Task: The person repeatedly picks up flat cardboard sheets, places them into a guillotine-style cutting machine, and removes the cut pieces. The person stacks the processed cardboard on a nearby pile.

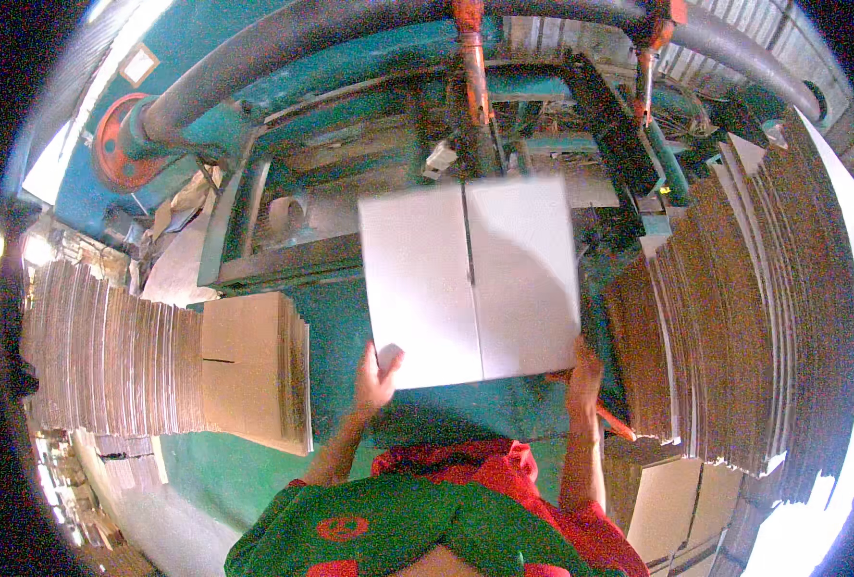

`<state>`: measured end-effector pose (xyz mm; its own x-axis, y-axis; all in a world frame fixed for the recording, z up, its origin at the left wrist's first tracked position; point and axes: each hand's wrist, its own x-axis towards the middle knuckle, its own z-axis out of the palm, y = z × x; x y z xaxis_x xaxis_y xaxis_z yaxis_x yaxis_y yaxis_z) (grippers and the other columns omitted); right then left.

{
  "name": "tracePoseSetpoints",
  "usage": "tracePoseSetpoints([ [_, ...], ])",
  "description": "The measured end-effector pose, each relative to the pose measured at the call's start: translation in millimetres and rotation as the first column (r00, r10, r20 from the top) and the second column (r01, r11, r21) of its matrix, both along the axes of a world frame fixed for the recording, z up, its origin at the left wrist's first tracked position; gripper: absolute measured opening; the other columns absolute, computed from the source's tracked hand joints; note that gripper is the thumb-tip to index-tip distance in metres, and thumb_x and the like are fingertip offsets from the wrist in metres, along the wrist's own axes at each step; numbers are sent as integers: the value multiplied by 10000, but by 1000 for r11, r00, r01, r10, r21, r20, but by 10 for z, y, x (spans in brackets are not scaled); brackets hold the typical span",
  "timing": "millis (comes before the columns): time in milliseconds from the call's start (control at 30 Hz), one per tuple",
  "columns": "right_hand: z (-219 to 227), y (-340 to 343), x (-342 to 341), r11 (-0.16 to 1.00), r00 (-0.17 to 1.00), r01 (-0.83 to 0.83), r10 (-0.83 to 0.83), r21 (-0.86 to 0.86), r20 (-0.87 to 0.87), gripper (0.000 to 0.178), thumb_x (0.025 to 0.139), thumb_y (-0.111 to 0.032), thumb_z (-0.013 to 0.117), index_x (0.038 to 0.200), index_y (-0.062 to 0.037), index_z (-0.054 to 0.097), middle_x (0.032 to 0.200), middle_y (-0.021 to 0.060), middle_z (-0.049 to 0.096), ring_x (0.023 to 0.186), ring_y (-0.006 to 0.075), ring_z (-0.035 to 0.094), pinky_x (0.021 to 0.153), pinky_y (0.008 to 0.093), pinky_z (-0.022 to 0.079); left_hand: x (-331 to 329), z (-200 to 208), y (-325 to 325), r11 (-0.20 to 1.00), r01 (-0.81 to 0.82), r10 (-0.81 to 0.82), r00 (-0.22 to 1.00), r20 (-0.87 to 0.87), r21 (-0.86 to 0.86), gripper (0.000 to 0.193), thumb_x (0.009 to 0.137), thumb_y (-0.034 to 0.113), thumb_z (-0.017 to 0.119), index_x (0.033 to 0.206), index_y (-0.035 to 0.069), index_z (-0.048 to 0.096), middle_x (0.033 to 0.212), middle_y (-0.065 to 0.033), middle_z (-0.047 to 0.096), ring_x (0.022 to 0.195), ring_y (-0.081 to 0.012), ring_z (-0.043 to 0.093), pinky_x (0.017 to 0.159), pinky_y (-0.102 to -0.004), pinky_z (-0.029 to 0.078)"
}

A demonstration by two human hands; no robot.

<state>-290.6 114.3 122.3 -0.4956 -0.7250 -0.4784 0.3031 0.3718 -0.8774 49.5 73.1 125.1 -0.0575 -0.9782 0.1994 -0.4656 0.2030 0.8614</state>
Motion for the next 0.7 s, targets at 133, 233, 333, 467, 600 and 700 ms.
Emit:
tracePoseSetpoints([
  [133, 524, -252, 9, 928, 804, -63, -170, -366, -570, 448, 995, -299, 483, 1217, 89, 525, 1014, 193, 616, 900, 274, 569, 829, 396, 456, 14, 329, -388, 958, -112, 52, 973, -223, -265, 466, 897, 188, 669, 1189, -74, 418, 838, -182, 631, 714, -217, 605, 630, -342, 499],
  [233, 259, -251, 59, 883, 735, -17, -308, -470, -605, 460, 987, -309, 493, 1221, 85, 526, 1059, 257, 601, 930, 368, 578, 807, 478, 464, -85, 31, -550, 915, -189, 111, 967, -228, -357, 570, 917, 206, 636, 1272, -112, 324, 847, -207, 631, 710, -284, 626, 638, -367, 512],
  [333, -464, -228, 24, 945, 386, -222, 312, 240, -868, 504, 991, -376, 468, 1207, 73, 543, 1053, 278, 604, 953, 435, 582, 791, 513, 475, -199, -476, -418, 981, -181, 151, 929, 337, 62, 578, 948, 392, 544, 1196, -113, 411, 845, -252, 646, 740, -401, 650, 652, -448, 527],
  [467, -1006, -81, -98, 909, 524, -195, 413, 368, -745, 516, 984, -422, 476, 1105, 68, 585, 931, 292, 622, 886, 434, 606, 750, 519, 482, -192, -687, -335, 916, -201, -33, 823, 567, 346, 667, 940, 595, 417, 990, -58, 543, 812, -270, 658, 756, -475, 642, 660, -540, 514],
  [600, -787, 137, -148, 991, 727, -102, 137, 91, -673, 482, 981, -406, 503, 1039, 64, 592, 831, 279, 624, 722, 314, 607, 667, 425, 492, -125, -524, -279, 973, -169, 100, 922, 373, 155, 601, 941, 545, 472, 984, -50, 545, 722, -273, 636, 665, -448, 641, 569, -516, 497],
  [700, -698, 376, -46, 996, 833, -80, 85, 34, -546, 475, 988, -405, 484, 1058, 57, 569, 783, 178, 588, 608, 218, 536, 554, 354, 452, -93, -605, 79, 981, -184, 193, 932, 306, -58, 626, 924, 556, 497, 996, -65, 530, 708, -277, 632, 651, -452, 639, 560, -521, 496],
])
